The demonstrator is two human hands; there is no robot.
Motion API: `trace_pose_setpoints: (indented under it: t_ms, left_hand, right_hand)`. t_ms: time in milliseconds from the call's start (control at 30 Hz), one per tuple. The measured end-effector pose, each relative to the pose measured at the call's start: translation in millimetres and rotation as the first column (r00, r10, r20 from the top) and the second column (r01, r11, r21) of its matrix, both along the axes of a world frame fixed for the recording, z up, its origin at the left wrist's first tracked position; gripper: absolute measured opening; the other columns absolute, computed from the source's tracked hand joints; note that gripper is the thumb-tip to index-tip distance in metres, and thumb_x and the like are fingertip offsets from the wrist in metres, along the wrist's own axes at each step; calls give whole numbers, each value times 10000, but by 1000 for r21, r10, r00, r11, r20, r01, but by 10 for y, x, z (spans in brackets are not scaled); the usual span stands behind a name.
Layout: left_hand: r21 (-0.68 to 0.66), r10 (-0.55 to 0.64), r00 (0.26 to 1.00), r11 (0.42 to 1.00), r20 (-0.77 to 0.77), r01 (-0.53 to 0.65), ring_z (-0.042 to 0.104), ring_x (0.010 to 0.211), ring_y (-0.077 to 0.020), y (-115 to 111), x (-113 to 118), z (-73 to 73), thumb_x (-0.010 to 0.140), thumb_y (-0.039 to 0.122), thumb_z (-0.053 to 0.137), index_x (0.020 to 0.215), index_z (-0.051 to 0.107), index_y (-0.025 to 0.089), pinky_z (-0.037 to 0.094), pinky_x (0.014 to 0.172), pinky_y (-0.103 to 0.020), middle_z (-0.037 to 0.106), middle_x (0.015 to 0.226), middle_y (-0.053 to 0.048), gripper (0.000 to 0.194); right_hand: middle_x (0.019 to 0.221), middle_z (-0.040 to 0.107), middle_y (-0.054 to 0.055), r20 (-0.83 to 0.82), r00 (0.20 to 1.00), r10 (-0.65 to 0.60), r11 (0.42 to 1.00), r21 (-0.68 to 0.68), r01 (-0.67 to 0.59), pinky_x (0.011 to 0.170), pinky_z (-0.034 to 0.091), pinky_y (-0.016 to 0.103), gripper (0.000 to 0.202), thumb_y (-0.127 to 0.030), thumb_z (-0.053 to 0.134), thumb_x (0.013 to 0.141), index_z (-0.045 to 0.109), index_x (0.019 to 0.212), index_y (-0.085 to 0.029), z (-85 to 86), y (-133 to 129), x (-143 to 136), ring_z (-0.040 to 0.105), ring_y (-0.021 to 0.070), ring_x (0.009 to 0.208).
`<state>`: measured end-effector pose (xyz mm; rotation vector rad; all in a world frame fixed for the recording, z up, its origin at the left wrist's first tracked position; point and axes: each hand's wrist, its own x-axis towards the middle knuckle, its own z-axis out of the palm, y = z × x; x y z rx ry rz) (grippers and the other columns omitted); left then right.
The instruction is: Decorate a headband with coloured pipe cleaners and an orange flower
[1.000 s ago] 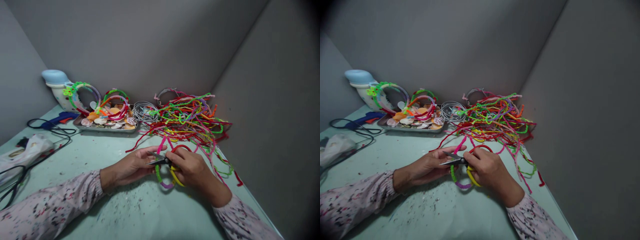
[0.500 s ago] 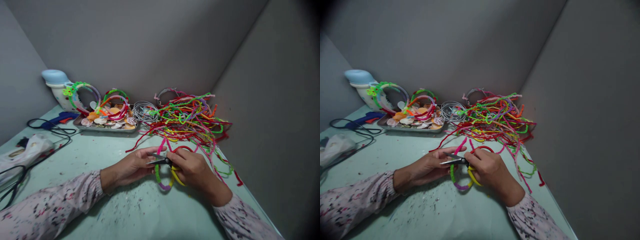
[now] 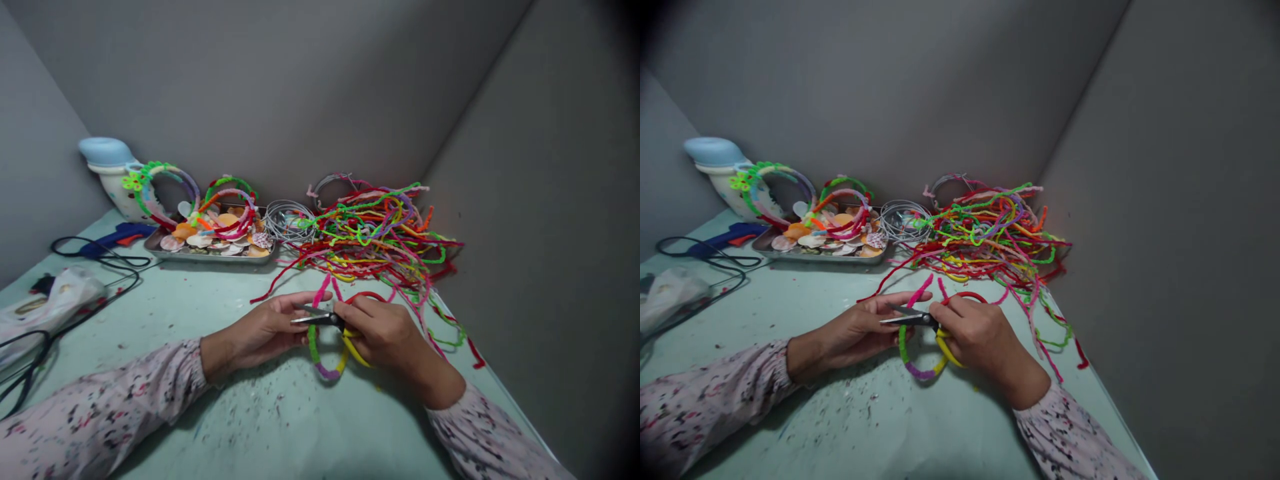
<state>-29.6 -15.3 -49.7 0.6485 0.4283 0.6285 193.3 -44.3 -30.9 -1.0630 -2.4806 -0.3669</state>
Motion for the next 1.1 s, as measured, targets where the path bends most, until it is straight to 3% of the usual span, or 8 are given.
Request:
trace_pose_setpoints:
  t_ms: [200,467,933,1100]
  left_hand:
    - [2,-7,999,1000,35,7,623,805,-126,-5,8,36,712,-12,684,1165,653,184,432,732,-246,701,1034,-75,494]
    - [46,3,999,999,34,-5,615,890,-142,-3,10,53,819,89,636,1222,612,182,428,795,-261,688,1075,-93,414]
    - [67,19,1000,998,-8,-19,626,879,-159,-14,18,22,797,79,652,1187,637,191,414,792,-278,695,1064,-101,406]
    - [77,21,999,997,24,-23,618,849,-140,-16,16,36,736,22,679,1139,659,187,410,781,-264,697,1000,-74,436]
  right_hand:
    - [743,594,17,-27,1000,10,1000,-16,-11,571,317,266,256,-105,495,826,609,1039,-190,-13,1,22,514,147,652]
    - [835,574,34,-65,998,11,993,-118,-19,615,361,263,468,-73,545,683,576,1135,-192,18,9,20,509,161,709]
    - [743,578,18,8,999,-39,999,-30,40,569,293,281,340,-104,541,742,632,1053,-210,90,-47,-17,499,155,653]
    - [761,612,20,-104,994,-25,991,-134,11,566,327,258,292,-96,539,771,637,1024,-201,36,-37,-17,527,143,649]
